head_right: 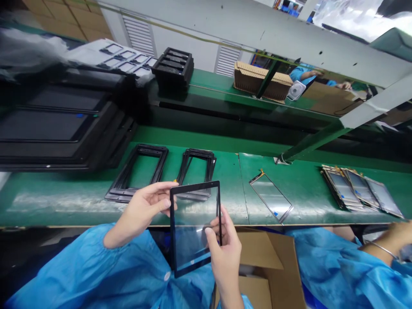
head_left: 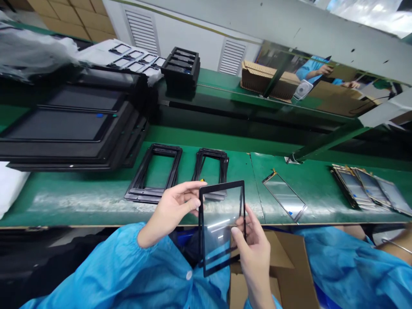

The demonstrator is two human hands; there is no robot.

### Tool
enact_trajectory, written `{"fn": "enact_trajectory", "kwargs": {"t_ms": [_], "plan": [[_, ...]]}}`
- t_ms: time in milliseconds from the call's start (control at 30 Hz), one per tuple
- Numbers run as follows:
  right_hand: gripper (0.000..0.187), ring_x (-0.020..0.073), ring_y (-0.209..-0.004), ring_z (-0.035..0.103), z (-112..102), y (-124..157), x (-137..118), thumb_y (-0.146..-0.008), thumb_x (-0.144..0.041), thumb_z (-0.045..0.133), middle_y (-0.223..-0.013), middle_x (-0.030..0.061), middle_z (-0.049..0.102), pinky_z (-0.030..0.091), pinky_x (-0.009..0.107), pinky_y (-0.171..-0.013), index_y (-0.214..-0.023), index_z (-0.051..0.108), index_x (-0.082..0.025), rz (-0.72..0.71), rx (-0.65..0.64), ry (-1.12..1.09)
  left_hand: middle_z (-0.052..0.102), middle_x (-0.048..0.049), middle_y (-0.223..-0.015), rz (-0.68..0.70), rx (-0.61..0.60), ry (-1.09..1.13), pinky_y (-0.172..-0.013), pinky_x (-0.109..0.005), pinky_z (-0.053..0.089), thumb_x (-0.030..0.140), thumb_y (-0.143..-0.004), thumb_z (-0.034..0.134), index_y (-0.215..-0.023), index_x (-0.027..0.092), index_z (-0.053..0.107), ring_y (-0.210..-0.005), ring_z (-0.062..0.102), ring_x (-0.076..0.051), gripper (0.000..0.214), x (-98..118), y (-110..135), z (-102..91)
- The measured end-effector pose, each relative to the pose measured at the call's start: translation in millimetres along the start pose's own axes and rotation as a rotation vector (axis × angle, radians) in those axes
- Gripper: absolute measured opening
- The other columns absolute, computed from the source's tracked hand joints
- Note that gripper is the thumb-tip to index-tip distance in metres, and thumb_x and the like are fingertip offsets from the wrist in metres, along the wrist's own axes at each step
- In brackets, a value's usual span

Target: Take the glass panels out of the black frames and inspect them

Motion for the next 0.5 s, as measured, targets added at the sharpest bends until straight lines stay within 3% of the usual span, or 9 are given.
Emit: {"fn": "enact_trajectory", "kwargs": {"t_ms": [500], "plan": [[0.064,0.0136,-0.073,0.064,4.2,-2.7,-4.2,-0.086,-0.037,0.085,-0.093,0.002,0.07,0.057,0.021,-0.058,-0.146,0.066,-0.024,0.008,0.008,0.042,0.08,-0.0068,-0.1,-0.017,0.019,0.044,-0.061,-0.02,0.065,0.027,-0.084,0.091,-0.126,0.027,0.081,-0.085,0.08,-0.02,0.043,-9.5,-2.5,-2.9]]}}
Point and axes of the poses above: each hand's wrist, its own y-axis away from the middle knuckle, its own z-axis out of the palm, x = y × z, the point moved 10 cm from there along -y, towards the middle knuckle
